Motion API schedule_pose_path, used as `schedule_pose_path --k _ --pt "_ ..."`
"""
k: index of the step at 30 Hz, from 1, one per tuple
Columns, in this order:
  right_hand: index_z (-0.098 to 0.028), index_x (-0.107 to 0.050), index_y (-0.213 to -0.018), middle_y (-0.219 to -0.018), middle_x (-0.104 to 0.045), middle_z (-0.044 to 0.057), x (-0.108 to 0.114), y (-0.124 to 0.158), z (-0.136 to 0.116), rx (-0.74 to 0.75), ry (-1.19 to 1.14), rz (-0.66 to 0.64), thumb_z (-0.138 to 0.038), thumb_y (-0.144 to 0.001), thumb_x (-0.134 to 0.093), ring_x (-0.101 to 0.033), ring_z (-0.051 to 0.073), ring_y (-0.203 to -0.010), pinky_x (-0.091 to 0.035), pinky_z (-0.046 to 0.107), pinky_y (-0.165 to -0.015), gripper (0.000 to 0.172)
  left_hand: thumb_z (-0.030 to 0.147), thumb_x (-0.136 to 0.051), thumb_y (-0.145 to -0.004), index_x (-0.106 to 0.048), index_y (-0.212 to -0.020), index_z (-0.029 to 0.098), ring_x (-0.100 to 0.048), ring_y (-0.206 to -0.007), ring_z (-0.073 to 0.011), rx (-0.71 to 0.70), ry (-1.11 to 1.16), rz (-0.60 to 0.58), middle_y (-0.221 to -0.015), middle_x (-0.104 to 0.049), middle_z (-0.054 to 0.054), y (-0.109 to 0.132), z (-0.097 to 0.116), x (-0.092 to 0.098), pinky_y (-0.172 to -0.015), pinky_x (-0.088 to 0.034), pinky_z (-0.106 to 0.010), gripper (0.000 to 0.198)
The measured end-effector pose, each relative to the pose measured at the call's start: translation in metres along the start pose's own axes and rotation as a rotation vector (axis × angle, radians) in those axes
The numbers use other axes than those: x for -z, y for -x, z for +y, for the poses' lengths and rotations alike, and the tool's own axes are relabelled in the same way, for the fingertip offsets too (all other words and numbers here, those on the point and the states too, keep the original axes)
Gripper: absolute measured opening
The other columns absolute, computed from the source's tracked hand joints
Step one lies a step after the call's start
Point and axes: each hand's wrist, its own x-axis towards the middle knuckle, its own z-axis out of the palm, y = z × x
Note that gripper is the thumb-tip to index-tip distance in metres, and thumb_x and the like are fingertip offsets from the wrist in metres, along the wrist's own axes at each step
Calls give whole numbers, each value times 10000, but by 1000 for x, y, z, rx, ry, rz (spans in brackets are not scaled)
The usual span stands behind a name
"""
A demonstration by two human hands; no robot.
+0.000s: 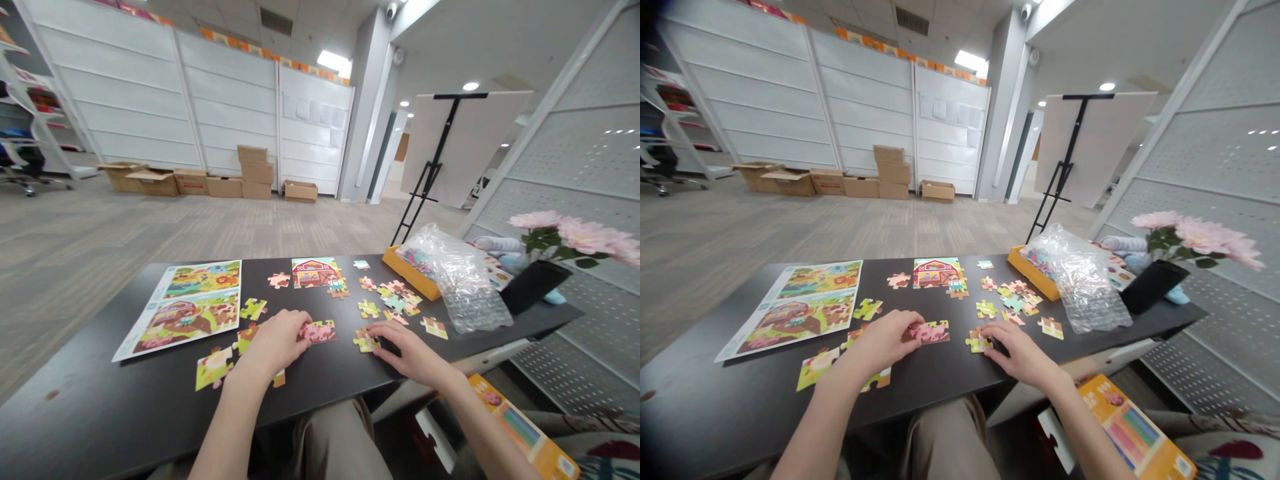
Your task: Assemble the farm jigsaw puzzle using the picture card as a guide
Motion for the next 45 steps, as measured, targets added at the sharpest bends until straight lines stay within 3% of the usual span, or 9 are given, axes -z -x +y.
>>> schedule_pose_path --k 7,11,14,20,23,27,33,41,45 --pt "-249 -644 -1219 -1278 -685 108 -8 0 -13 58 31 65 -281 -981 -600 -608 244 -1232 -472 444 -1093 245 273 -601 -912 -678 -1090 251 -632 -1030 -226 -75 38 48 -1053 -710 -42 0 15 0 -835 -472 -306 196" --pt "-270 -655 -1214 -1318 -652 104 -6 4 -10 1 61 109 -312 -971 -613 -593 248 -1250 -479 441 -1086 250 249 -600 -910 -678 -1049 236 -622 -1021 -236 -148 16 49 -1025 -709 -45 0 33 -2 -845 -475 -331 160" --pt "-267 -672 -1173 -1301 -657 104 5 16 8 -76 110 165 -336 -963 -606 -610 263 -1226 -490 462 -1072 231 270 -620 -910 -671 -1045 226 -611 -1042 -256 -218 -9 29 -1054 -704 -59 0 49 -10 -850 -481 -360 152" --pt "-208 -670 -1142 -1205 -697 153 40 64 78 -341 299 362 -448 -897 -607 -651 342 -1134 -502 556 -1020 349 326 -642 -917 -646 -1080 218 -567 -1122 -285 -326 -17 65 -1139 -683 -76 -5 71 -35 -943 -464 -417 196" --pt "-183 -648 -1184 -1204 -706 171 50 83 97 -386 274 300 -462 -879 -596 -668 343 -1112 -525 534 -996 417 332 -645 -920 -621 -1149 209 -555 -1147 -291 -321 -9 78 -1164 -674 -84 -10 76 -42 -965 -454 -428 261" --pt "-183 -619 -1257 -1259 -701 166 52 90 102 -389 215 248 -446 -900 -561 -679 328 -1132 -537 514 -998 447 364 -633 -933 -608 -1167 202 -556 -1145 -297 -310 -30 68 -1145 -674 -98 -16 79 -46 -967 -441 -431 286" --pt "-194 -673 -1139 -1145 -746 154 55 79 95 -379 158 255 -458 -851 -634 -715 335 -1026 -569 506 -929 392 351 -621 -945 -597 -1211 214 -569 -1134 -290 -323 5 72 -1153 -682 -86 -23 77 -51 -972 -435 -427 301" --pt "-223 -647 -1118 -1099 -714 99 33 63 34 -261 34 142 -355 -867 -665 -676 264 -991 -568 418 -903 284 330 -653 -928 -600 -1208 235 -567 -1138 -264 -328 71 53 -1155 -681 -65 -20 70 -47 -970 -449 -394 301" --pt "-234 -614 -1174 -1144 -686 89 20 52 18 -184 -41 111 -285 -873 -667 -654 252 -1050 -540 400 -958 310 339 -656 -928 -597 -1214 237 -569 -1141 -266 -325 75 53 -1164 -679 -64 -18 69 -48 -986 -446 -403 309"
